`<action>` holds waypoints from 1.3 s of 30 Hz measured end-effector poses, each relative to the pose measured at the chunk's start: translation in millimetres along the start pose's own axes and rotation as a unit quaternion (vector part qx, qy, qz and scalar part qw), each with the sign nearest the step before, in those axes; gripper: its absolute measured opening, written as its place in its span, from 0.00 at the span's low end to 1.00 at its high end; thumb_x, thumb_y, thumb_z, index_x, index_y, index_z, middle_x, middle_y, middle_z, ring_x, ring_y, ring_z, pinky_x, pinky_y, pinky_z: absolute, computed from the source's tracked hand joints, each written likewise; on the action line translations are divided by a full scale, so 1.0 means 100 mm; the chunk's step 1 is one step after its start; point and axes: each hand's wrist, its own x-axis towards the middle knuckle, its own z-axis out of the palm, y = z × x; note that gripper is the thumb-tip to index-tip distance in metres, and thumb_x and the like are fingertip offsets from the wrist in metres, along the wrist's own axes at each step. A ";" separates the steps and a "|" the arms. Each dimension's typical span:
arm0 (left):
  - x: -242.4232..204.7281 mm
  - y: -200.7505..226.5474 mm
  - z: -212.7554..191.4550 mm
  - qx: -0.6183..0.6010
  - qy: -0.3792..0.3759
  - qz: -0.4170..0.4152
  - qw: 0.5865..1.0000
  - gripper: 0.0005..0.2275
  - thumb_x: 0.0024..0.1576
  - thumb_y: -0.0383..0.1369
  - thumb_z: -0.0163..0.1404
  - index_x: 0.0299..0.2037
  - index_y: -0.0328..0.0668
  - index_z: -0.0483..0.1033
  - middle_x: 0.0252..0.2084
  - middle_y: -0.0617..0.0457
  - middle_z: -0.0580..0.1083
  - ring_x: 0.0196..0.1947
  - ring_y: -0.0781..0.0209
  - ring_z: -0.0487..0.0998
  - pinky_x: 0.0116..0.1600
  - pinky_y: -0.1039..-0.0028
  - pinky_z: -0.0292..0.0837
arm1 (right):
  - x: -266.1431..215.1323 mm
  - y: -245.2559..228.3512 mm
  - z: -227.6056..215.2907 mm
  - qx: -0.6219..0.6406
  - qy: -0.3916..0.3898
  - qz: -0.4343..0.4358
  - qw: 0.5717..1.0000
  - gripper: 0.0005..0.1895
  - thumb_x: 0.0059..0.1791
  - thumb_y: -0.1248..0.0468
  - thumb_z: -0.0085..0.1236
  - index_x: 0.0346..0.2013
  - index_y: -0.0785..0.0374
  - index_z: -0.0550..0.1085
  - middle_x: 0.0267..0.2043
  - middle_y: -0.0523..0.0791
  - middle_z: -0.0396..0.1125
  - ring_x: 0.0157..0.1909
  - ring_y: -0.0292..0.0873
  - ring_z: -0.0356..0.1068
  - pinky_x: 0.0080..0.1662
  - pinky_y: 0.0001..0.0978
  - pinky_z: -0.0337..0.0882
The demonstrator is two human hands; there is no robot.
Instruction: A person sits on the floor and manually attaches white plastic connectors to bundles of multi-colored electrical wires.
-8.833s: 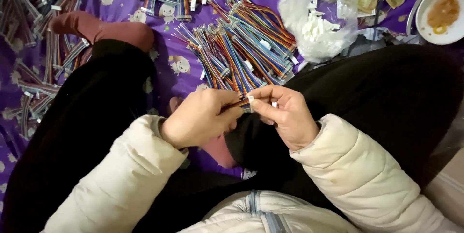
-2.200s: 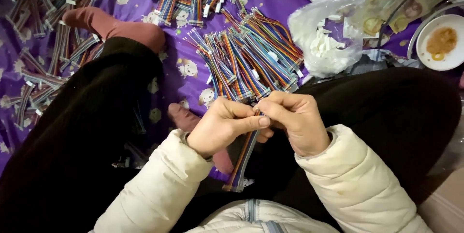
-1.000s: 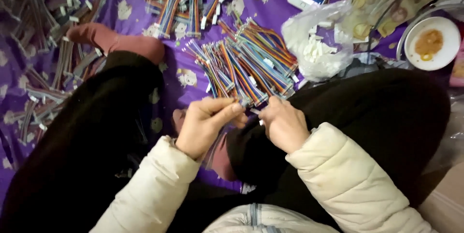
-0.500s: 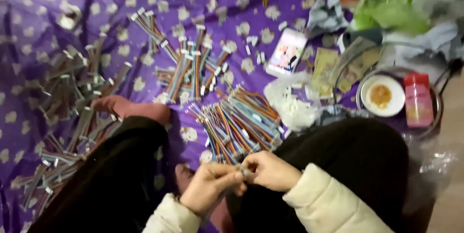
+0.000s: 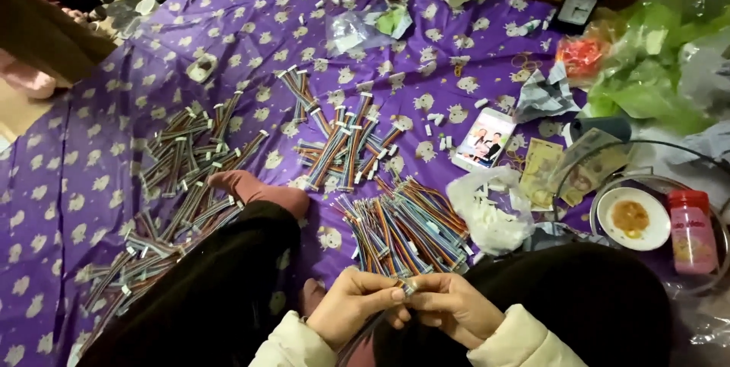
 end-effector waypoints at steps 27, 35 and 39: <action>0.19 0.48 0.02 0.173 -0.120 -0.102 0.972 0.04 0.49 0.23 0.55 0.27 0.24 0.77 0.22 0.38 0.76 0.20 0.55 0.79 0.28 0.72 0.76 | -0.07 0.01 -0.16 -0.009 0.079 -0.135 0.988 0.13 0.38 0.78 0.57 0.37 0.77 0.76 0.19 0.53 0.64 0.16 0.37 0.57 0.20 0.25 0.57; 0.21 0.47 0.04 0.132 -0.103 -0.128 0.977 0.05 0.48 0.22 0.55 0.27 0.22 0.77 0.21 0.37 0.75 0.19 0.55 0.79 0.28 0.72 0.76 | -0.09 -0.05 -0.10 0.004 0.062 -0.137 0.989 0.14 0.38 0.78 0.56 0.38 0.78 0.75 0.16 0.49 0.63 0.17 0.36 0.57 0.20 0.23 0.58; 0.22 0.46 0.04 0.114 -0.103 -0.127 0.980 0.05 0.48 0.22 0.55 0.27 0.22 0.77 0.21 0.37 0.75 0.19 0.55 0.79 0.28 0.72 0.76 | -0.11 -0.06 -0.09 0.010 0.065 -0.133 0.989 0.13 0.38 0.78 0.56 0.37 0.77 0.75 0.17 0.48 0.63 0.17 0.35 0.57 0.21 0.24 0.57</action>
